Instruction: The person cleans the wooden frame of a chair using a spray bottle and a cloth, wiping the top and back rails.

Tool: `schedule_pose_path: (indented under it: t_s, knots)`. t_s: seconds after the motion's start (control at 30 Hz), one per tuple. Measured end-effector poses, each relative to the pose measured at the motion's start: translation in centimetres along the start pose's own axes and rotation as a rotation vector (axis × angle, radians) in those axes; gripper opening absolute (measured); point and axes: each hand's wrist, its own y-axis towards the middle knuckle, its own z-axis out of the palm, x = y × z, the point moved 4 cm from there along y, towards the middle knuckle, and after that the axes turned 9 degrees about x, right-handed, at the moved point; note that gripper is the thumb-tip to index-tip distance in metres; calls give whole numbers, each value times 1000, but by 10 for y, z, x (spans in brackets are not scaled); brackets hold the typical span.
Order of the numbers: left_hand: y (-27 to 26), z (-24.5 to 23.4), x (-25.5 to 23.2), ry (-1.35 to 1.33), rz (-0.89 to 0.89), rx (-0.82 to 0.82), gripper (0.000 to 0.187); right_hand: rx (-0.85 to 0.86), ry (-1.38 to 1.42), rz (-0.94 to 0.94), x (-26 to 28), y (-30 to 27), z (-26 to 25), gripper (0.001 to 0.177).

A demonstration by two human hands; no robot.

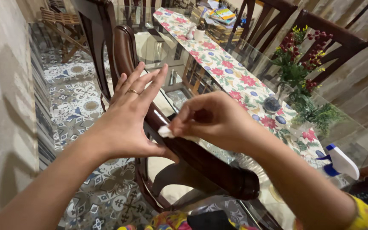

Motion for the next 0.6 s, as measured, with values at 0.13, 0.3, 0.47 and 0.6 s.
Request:
schedule_pose_path:
  t_s: [0.13,0.3,0.47,0.6]
  knots:
    - [-2,0,0,31,-71,60,166,26,64,-36,-3,-5,-2,6]
    - [-2,2,0,36,-100,87,166,135,-133,-69,-7,-50,-17,9]
    - [-3,5,-1,51,-6,11,163,169,143,83,-10,-54,-14,5]
    - [-4,5,0,95,-14,-3,154,60,-48,87,-3,-31,-6,5]
